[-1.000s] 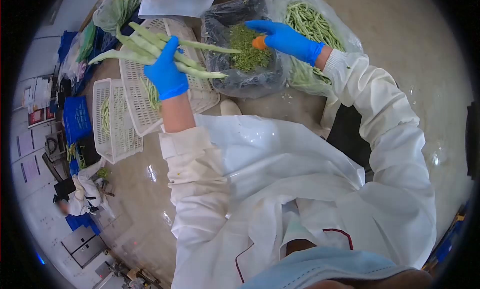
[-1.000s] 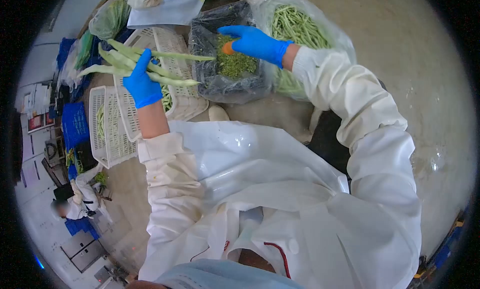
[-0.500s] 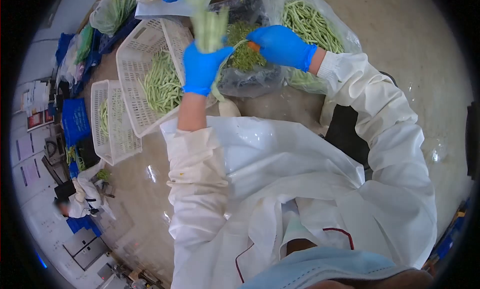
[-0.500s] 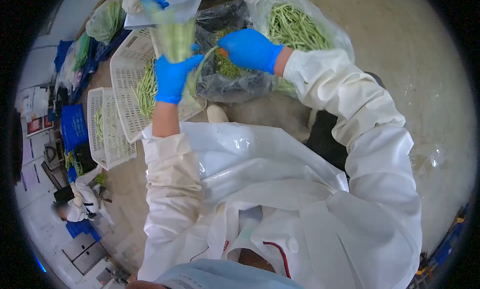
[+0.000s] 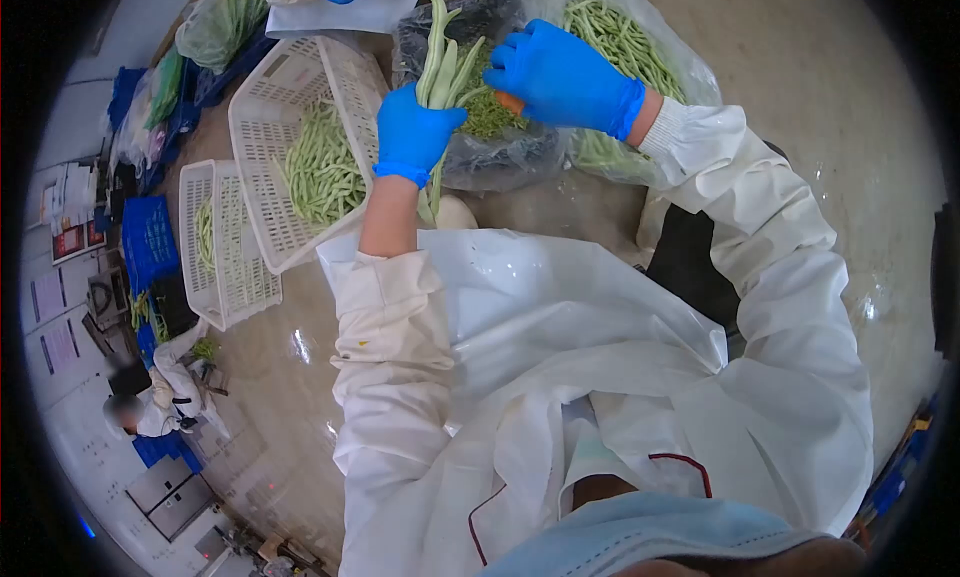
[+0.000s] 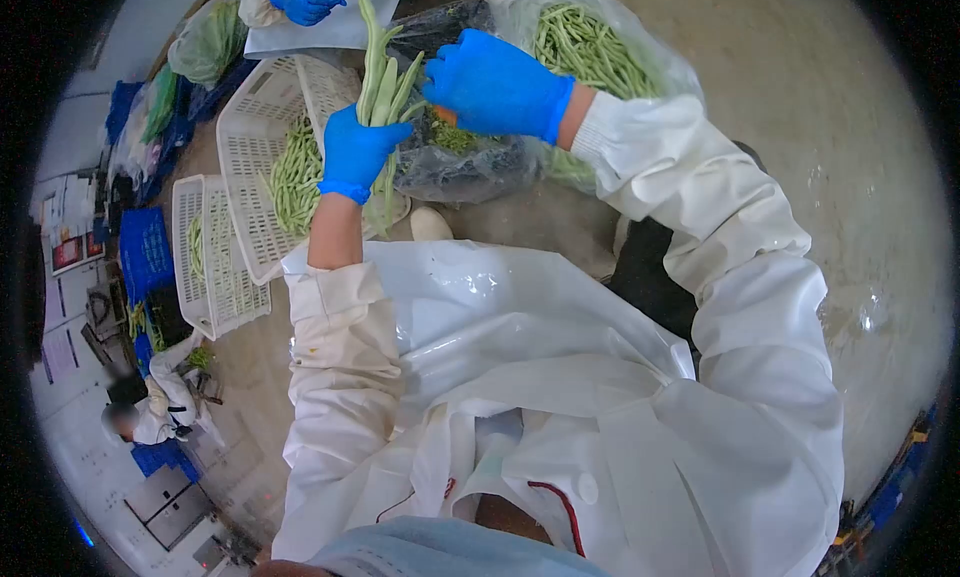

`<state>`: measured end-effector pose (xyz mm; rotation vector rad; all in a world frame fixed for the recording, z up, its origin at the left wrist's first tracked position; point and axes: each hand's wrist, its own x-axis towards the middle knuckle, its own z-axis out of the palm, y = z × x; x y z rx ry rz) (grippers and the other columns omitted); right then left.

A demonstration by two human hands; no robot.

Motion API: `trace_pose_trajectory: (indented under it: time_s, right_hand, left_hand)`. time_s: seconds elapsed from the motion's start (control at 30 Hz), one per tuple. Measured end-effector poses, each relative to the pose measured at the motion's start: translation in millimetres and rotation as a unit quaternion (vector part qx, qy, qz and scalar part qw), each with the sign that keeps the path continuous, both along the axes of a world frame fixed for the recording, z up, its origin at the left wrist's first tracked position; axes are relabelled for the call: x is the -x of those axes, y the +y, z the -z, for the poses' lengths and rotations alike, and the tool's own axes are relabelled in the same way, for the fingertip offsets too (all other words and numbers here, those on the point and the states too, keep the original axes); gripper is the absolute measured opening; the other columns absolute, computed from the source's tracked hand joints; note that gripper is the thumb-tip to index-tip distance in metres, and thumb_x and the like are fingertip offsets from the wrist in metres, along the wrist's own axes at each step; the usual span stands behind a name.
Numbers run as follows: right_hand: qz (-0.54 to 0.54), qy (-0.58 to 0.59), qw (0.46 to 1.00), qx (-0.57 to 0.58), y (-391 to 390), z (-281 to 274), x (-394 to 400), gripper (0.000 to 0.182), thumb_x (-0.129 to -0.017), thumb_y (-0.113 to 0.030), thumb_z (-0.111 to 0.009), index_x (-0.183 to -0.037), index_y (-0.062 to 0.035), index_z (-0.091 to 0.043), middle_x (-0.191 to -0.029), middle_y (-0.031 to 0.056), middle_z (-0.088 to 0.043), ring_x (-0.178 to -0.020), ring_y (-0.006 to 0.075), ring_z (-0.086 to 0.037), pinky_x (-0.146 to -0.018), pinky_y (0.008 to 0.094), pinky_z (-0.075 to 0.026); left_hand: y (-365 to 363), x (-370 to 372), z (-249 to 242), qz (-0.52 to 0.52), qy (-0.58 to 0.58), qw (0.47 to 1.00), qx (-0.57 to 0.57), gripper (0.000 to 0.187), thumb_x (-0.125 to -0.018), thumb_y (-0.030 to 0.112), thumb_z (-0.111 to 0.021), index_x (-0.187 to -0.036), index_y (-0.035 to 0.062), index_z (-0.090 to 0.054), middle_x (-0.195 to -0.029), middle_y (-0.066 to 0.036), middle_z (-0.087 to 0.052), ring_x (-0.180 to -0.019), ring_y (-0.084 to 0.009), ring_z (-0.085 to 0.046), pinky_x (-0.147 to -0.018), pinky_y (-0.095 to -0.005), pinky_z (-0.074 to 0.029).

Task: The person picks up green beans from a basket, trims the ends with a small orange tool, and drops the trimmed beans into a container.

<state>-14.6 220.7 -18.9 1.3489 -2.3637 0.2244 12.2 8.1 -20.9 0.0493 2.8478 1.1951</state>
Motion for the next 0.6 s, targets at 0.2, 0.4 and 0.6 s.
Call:
trace_pose_trajectory:
  time_s: [0.2,0.4,0.6]
  right_hand:
    - [0.019,-0.075,0.994,0.076,-4.4,3.3,-4.6,0.011,-0.07,-0.012,-0.058,-0.079,-0.0069,-0.063,-0.073,0.0052,-0.056,-0.072,0.0245,-0.055,-0.066,0.0351,-0.042]
    - [0.008,-0.583,0.742,0.329,-1.8,17.5,5.8,0.023,-0.074,-0.013,-0.053,-0.09,-0.0032,-0.066,-0.088,0.0133,-0.065,-0.076,0.0243,-0.061,-0.071,0.0342,-0.047]
    - [0.079,-0.468,0.877,0.073,-3.2,70.8,2.4,0.032,-0.073,-0.017,-0.056,-0.102,-0.0052,-0.062,-0.089,0.0181,-0.062,-0.079,0.03,-0.061,-0.073,0.0377,-0.048]
  left_hand:
    - [8.3,-3.7,1.8,0.009,-0.011,0.996,-0.091,0.034,-0.057,0.016,-0.073,-0.082,-0.0038,-0.063,-0.07,-0.012,-0.063,-0.062,-0.0212,-0.06,-0.059,-0.0334,-0.047]
    - [3.0,-9.7,-13.8,-0.064,-0.008,0.906,-0.419,0.031,-0.061,0.002,-0.074,-0.089,0.0002,-0.059,-0.076,-0.006,-0.058,-0.06,-0.0157,-0.055,-0.054,-0.028,-0.045]
    - [-102.7,6.9,-45.3,-0.291,0.248,0.883,-0.272,0.03,-0.062,-0.001,-0.072,-0.089,-0.001,-0.058,-0.079,-0.007,-0.058,-0.061,-0.0173,-0.055,-0.055,-0.0284,-0.045]
